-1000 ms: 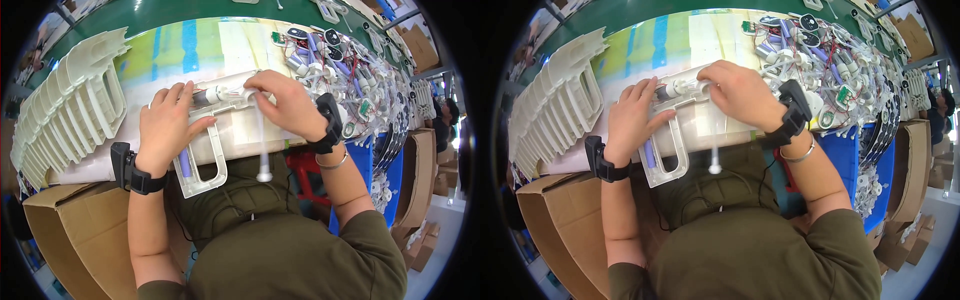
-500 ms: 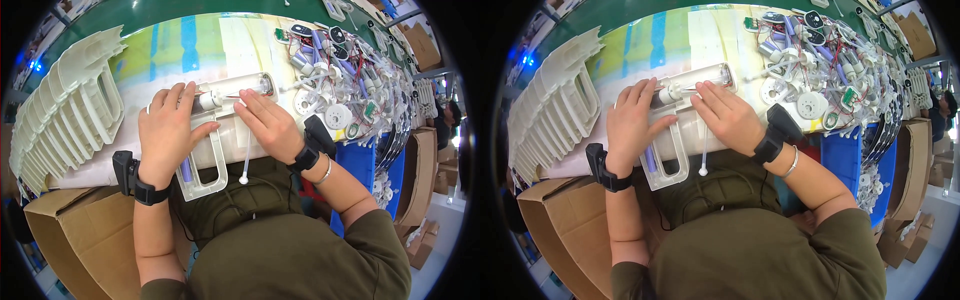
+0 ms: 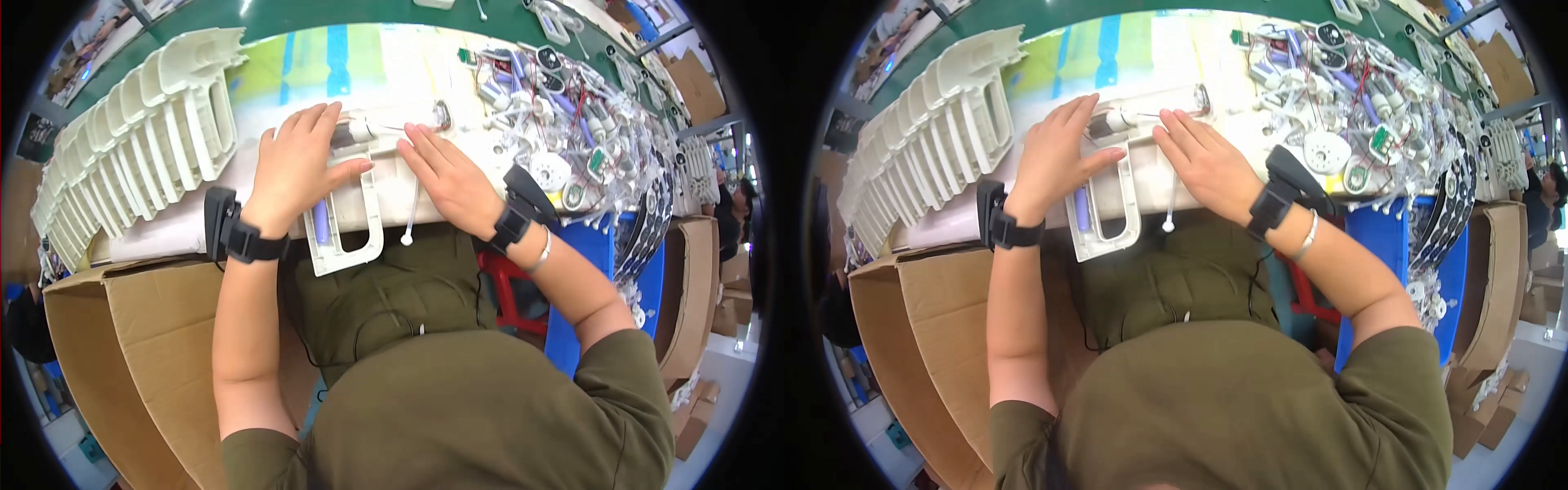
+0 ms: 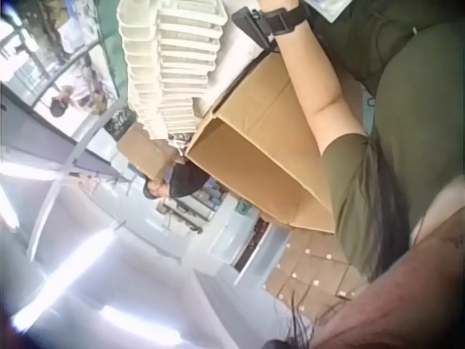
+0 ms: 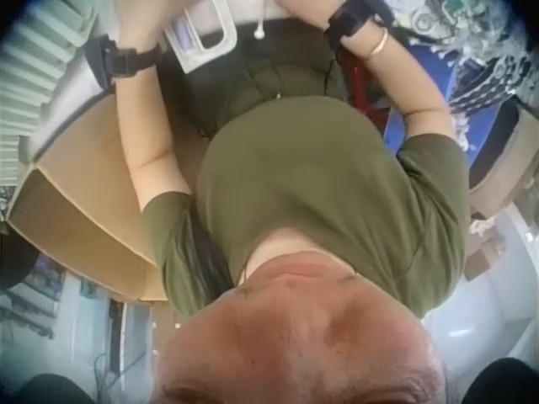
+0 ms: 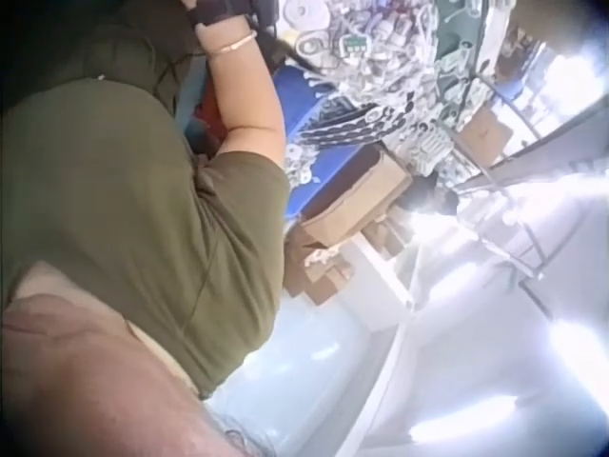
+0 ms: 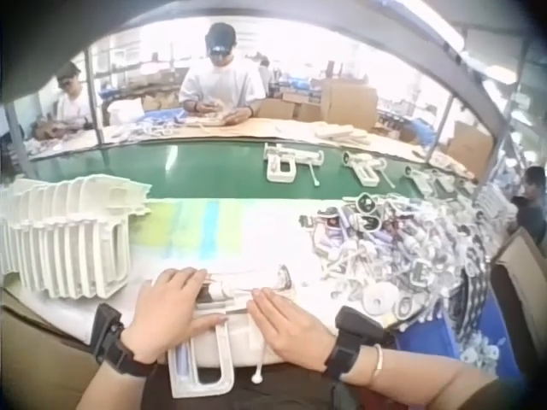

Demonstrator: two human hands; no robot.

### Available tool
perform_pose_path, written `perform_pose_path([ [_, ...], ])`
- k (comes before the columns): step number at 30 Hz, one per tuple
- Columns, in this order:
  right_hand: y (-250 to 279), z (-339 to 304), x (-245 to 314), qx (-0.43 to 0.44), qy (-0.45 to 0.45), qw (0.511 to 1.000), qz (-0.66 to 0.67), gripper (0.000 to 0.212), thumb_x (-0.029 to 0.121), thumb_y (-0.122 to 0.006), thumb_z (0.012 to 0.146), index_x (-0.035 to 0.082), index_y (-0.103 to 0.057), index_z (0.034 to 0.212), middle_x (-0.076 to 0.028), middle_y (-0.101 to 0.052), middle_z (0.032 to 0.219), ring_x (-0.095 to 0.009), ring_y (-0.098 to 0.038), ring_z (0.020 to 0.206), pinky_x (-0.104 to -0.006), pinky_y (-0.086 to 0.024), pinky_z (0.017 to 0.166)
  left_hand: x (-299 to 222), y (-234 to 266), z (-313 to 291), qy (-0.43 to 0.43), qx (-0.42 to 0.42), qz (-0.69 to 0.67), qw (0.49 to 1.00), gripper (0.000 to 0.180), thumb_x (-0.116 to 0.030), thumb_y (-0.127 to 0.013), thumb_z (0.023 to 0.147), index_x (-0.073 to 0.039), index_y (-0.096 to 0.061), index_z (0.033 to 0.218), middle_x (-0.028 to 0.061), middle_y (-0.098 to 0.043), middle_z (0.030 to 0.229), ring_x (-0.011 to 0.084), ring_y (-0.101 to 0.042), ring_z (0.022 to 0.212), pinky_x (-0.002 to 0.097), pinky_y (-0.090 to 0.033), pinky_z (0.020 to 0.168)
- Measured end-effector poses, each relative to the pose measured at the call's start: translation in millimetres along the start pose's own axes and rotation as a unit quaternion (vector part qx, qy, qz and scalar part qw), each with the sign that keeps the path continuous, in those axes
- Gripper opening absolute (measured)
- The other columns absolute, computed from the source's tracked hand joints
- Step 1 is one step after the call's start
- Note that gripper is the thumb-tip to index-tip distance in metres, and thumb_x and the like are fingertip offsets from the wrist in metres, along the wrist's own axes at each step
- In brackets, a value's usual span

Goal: Assembling internal components into plastic housings on an assembly line.

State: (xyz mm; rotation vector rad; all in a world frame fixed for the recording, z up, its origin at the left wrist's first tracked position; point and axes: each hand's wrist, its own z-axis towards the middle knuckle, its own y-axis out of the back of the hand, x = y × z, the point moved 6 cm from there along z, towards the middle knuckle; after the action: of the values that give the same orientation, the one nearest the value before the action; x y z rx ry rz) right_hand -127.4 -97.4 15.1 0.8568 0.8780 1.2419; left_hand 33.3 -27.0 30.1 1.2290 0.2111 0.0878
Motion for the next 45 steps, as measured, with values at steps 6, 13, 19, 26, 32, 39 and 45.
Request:
perform_pose_path([
  [6, 24.1, 34.9, 0.3, -0.103, -0.078, 0.967, 0.217, 0.035, 0.003, -0.063, 0.074, 0.004, -0.057, 0.108, -0.015, -0.057, 0.112, -0.03, -0.053, 0.107, -0.0378, -0.042, 0.092, 14.8, 9.7, -24.0, 0.002, -0.042, -0.098, 0.994, 0.052, -0.017, -0.07, 0.071, -0.003, -0.051, 0.117, 0.0117, -0.053, 0.12, 0.0294, -0.049, 0.112, 0.0429, -0.04, 0.089],
  [13, -8.8, 65.3, -26.0, -0.04, -0.081, 0.944, 0.316, 0.027, 0.003, -0.064, 0.075, 0.002, -0.06, 0.102, -0.012, -0.062, 0.1, -0.028, -0.058, 0.094, -0.0347, -0.047, 0.082, 13.7, 0.9, -8.9, 0.018, -0.023, -0.053, 0.998, 0.037, -0.006, -0.064, 0.07, -0.006, -0.057, 0.107, 0.0105, -0.056, 0.109, 0.0305, -0.052, 0.099, 0.0405, -0.044, 0.083],
  [19, -11.2, 53.5, -39.2, -0.129, -0.194, 0.882, 0.409, 0.022, 0.005, -0.061, 0.079, 0.001, -0.06, 0.101, -0.014, -0.062, 0.099, -0.028, -0.06, 0.089, -0.0328, -0.048, 0.078, 20.7, -16.5, 19.4, 0.044, 0.082, -0.104, 0.99, 0.022, -0.01, -0.064, 0.074, -0.007, -0.061, 0.095, 0.0088, -0.057, 0.103, 0.0294, -0.056, 0.094, 0.0396, -0.047, 0.077],
  [26, -14.5, 48.3, -46.0, -0.13, -0.219, 0.88, 0.4, 0.026, 0.007, -0.063, 0.079, 0.005, -0.062, 0.105, -0.01, -0.063, 0.102, -0.022, -0.061, 0.094, -0.0297, -0.047, 0.082, 28.7, -12.4, 19.9, 0.056, 0.126, -0.432, 0.891, 0.018, -0.02, -0.068, 0.077, -0.004, -0.059, 0.076, 0.011, -0.056, 0.118, 0.024, -0.055, 0.1, 0.0309, -0.046, 0.082],
  [32, -21.2, 53.0, -40.1, -0.059, -0.165, 0.906, 0.384, 0.02, 0.011, -0.066, 0.076, 0.006, -0.064, 0.095, -0.008, -0.062, 0.094, -0.025, -0.055, 0.092, -0.035, -0.046, 0.081, 21.4, -17.7, 23.9, 0.011, 0.227, -0.37, 0.901, 0.02, -0.02, -0.068, 0.071, -0.002, -0.063, 0.064, 0.0135, -0.055, 0.123, 0.026, -0.058, 0.096, 0.0323, -0.046, 0.081],
  [39, -18.3, 51.9, -33.6, -0.071, -0.091, 0.953, 0.28, 0.024, 0.009, -0.068, 0.073, 0.005, -0.062, 0.096, -0.008, -0.059, 0.095, -0.027, -0.055, 0.089, -0.0344, -0.044, 0.083, 13.0, -7.2, 17.5, -0.005, 0.161, -0.146, 0.976, 0.023, -0.021, -0.069, 0.068, -0.001, -0.066, 0.079, 0.0144, -0.055, 0.122, 0.0316, -0.055, 0.102, 0.0385, -0.044, 0.087],
  [45, 0.4, 28.2, -20.8, -0.023, -0.089, 0.978, 0.189, 0.017, 0.009, -0.07, 0.07, 0.009, -0.059, 0.083, -0.006, -0.059, 0.083, -0.024, -0.055, 0.089, -0.0374, -0.041, 0.087, -18.3, 15.2, 15.4, -0.001, 0.008, -0.091, 0.996, 0.05, -0.023, -0.07, 0.071, -0.002, -0.054, 0.113, 0.0149, -0.055, 0.119, 0.0325, -0.051, 0.109, 0.0392, -0.041, 0.092],
])
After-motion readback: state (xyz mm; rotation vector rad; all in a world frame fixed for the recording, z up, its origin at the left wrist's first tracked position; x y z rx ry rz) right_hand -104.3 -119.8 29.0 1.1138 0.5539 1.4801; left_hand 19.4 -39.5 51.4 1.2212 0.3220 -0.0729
